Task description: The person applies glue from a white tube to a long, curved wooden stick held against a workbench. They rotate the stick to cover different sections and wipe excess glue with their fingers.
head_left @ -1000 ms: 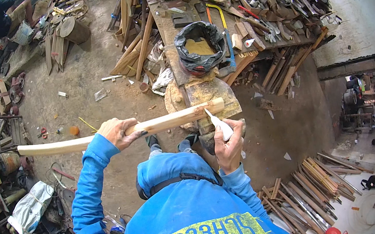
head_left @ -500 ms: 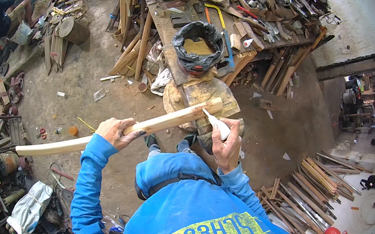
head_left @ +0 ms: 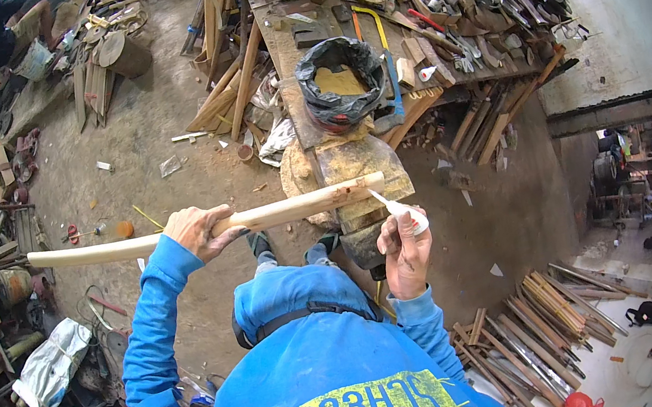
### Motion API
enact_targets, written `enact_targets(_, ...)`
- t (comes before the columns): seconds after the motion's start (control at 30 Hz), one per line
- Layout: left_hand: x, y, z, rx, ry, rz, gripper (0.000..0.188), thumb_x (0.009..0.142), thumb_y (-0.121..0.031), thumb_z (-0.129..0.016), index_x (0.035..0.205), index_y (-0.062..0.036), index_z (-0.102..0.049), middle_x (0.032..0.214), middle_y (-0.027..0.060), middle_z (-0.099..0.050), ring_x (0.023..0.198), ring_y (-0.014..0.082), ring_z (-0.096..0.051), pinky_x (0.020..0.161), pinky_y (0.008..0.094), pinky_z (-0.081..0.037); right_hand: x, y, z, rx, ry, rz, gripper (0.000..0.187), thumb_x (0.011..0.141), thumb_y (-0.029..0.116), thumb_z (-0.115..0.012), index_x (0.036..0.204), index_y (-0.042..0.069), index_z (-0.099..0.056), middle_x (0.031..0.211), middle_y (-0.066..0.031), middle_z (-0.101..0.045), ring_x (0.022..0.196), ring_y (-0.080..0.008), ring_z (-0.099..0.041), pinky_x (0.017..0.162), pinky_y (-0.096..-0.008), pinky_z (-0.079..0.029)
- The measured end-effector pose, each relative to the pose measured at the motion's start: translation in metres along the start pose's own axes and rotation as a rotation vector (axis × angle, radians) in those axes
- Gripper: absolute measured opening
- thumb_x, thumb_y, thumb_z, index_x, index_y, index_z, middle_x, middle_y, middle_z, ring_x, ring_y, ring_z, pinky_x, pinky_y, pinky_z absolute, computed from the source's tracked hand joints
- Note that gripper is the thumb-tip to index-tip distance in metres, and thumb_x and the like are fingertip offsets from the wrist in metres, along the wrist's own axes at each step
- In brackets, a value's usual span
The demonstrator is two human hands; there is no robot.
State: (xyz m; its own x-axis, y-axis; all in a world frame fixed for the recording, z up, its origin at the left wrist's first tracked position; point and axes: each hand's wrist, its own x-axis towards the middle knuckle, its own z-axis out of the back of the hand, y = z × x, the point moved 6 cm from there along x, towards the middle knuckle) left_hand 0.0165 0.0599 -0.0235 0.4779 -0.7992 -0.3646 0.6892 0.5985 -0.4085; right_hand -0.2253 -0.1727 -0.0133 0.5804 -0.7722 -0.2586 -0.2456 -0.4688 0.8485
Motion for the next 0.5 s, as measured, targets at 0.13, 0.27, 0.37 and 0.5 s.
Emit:
enact_targets(0.13, -0.0006, -0.0003, 0.0014, -0.03, -0.015, -0.007, 0.057, 0.086, -0.06, -0.06, 0.112, -0.0097, -0.069, 0.076, 0.0193, -0.069, 0.073, 0.0378, -0.067, 0.065, 0.0462, -0.052, 0.0006, -0.0044, 0.0075, -0.361, 0.001, 0.145, 0.028, 0.1, 0.029, -0.057, 0.106, 0.002, -0.052, 0.084, -0.0076, -0.063, 0.07, -0.0105, -0.054, 0.059, -0.0243, -0.045)
enact_targets(0.27, 0.0006, 0.0004, 0.0023, -0.088, -0.013, -0.004, 0.055, 0.086, -0.058, -0.062, 0.109, -0.0083, -0.07, 0.078, 0.02, -0.069, 0.074, 0.0385, -0.067, 0.066, 0.0463, -0.052, 0.0049, -0.0064, 0.0092, -0.622, -0.016, 0.261, 0.027, 0.1, 0.028, -0.056, 0.105, 0.002, -0.051, 0.087, -0.0096, -0.066, 0.078, -0.0141, -0.061, 0.074, -0.0272, -0.047)
enact_targets(0.37, 0.0015, 0.0006, 0.0014, -0.124, 0.002, 0.006, 0.055, 0.086, -0.057, -0.062, 0.108, -0.0074, -0.07, 0.079, 0.0205, -0.069, 0.075, 0.0387, -0.067, 0.067, 0.0465, -0.052, 0.0079, -0.0078, 0.007, -0.619, 0.006, 0.268, 0.027, 0.1, 0.027, -0.056, 0.105, 0.002, -0.051, 0.087, -0.0097, -0.066, 0.082, -0.016, -0.063, 0.077, -0.0293, -0.048)
enact_targets(0.5, 0.0011, -0.0017, 0.0032, -0.171, -0.038, -0.018, 0.038, 0.085, -0.04, -0.068, 0.1, -0.0046, -0.069, 0.072, 0.0198, -0.066, 0.068, 0.0384, -0.065, 0.062, 0.0452, -0.05, 0.0085, -0.01, 0.0067, -0.68, -0.003, 0.22, 0.027, 0.1, 0.027, -0.057, 0.105, 0.001, -0.05, 0.088, -0.0108, -0.066, 0.082, -0.0154, -0.062, 0.077, -0.0288, -0.048)
